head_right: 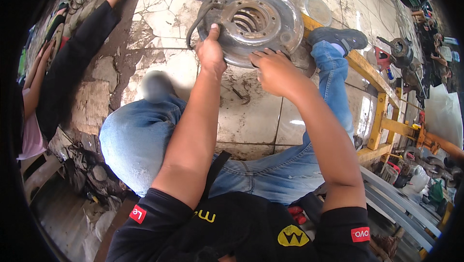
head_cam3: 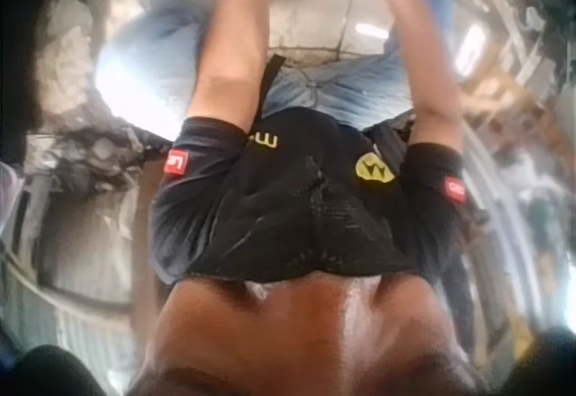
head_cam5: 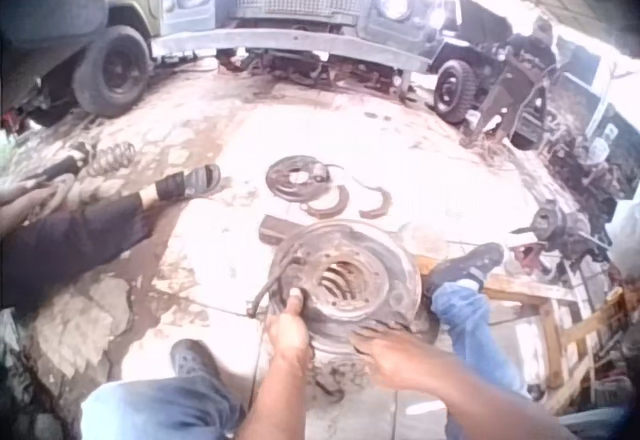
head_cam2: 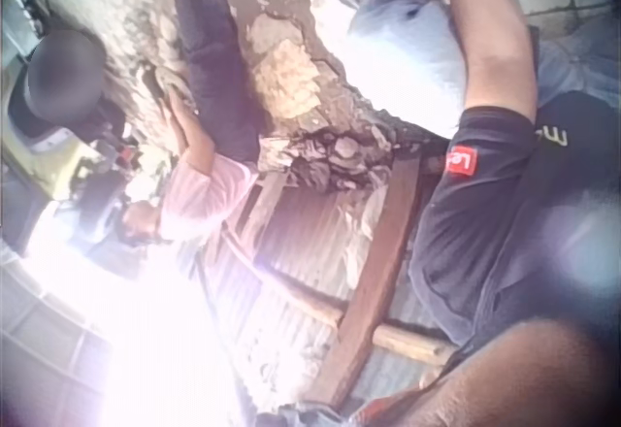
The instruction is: The person sits on the floor and repeatedly scrapes the surface of a brake drum with a small metal tool. The person holds the drum steady with one hand while scraping with the other, rotating the drum to access different areas.
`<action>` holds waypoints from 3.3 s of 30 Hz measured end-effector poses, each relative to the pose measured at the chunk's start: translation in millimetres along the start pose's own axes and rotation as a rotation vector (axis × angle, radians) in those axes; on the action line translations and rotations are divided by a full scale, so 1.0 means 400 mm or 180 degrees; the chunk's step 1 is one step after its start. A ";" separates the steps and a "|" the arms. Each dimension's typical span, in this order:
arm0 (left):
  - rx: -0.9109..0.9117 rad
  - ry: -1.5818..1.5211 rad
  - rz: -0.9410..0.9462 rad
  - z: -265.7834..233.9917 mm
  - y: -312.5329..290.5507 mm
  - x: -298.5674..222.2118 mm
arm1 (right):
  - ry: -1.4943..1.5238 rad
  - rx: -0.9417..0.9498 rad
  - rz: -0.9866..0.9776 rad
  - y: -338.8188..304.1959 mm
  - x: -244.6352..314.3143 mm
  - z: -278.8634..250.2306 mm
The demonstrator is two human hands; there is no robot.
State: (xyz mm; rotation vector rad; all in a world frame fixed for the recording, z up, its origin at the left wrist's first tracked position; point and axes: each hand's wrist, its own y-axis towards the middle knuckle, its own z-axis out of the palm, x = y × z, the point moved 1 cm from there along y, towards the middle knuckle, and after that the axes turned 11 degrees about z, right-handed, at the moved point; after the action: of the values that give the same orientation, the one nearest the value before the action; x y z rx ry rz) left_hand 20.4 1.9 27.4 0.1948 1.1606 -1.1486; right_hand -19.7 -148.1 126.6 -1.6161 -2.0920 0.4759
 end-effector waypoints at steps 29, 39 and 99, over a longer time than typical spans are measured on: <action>-0.0093 -0.0057 -0.0069 0.003 0.029 0.026 | 0.0320 -0.0280 -0.0022 -0.006 -0.031 0.003; 0.0146 0.0131 0.0142 -0.003 0.012 0.013 | -0.0079 -0.0522 0.0020 -0.026 0.012 0.008; 0.0058 0.0078 -0.0024 -0.009 0.034 0.026 | 0.0266 -0.1181 -0.0346 -0.004 0.039 0.080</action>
State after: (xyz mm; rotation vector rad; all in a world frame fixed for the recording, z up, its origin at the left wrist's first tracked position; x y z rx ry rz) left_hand 28.1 4.1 11.9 0.2193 1.1737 -1.1666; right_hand -41.7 -133.1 103.0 -1.6695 -2.2873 -0.0204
